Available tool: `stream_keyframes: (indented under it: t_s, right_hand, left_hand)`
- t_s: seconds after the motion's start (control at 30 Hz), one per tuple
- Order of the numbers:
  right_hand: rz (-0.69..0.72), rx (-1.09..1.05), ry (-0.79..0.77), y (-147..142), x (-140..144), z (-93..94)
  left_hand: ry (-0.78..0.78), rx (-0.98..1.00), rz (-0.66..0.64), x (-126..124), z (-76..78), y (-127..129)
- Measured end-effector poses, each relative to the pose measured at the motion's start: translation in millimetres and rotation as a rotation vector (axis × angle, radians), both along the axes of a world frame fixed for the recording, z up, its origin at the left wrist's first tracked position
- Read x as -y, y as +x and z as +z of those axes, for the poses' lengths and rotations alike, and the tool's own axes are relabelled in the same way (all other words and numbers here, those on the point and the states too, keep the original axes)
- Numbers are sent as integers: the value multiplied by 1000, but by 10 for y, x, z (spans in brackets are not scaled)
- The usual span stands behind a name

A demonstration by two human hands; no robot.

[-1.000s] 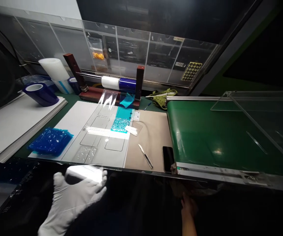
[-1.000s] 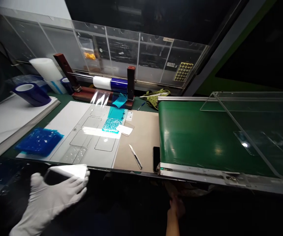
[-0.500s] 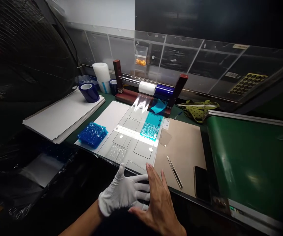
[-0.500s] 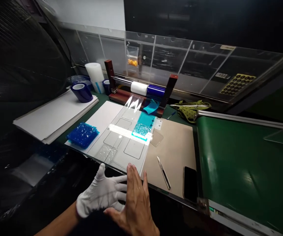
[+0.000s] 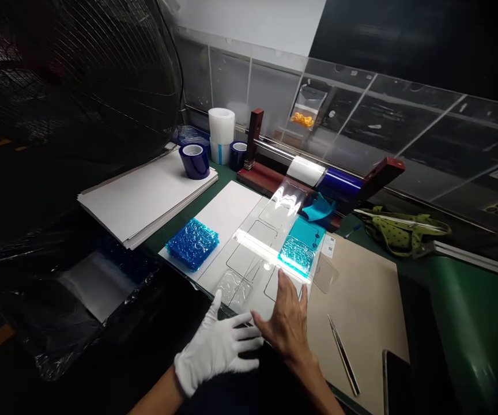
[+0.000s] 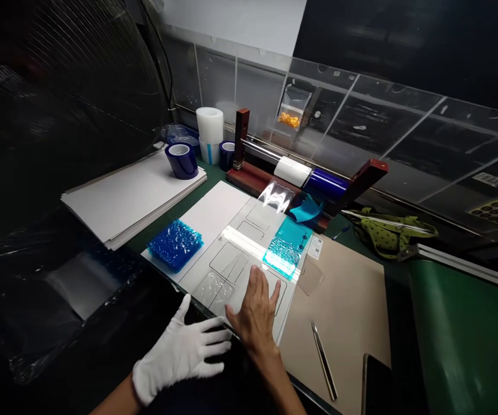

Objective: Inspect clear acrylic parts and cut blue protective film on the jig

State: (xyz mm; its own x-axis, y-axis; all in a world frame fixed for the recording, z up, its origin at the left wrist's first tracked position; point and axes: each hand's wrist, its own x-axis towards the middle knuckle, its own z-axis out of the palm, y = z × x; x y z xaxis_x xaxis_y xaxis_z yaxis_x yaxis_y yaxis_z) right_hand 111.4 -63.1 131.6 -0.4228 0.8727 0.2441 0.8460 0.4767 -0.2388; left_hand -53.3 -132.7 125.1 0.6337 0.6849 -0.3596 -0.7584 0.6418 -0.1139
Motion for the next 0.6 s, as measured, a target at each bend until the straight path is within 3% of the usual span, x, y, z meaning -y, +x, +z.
stream_keyframes:
  t_s: [0.17,0.3,0.6]
  right_hand:
    - [-41,125,10,-385,-580,-442]
    - [-9,174,-15,-510,-751,-726]
    - [22,240,-49,-582,-852,-954]
  left_hand:
    - [-221,30,93,181,-223,-336]
    - [-299,27,169,219,-322,-462]
    - [-287,57,228,91,-440,-595]
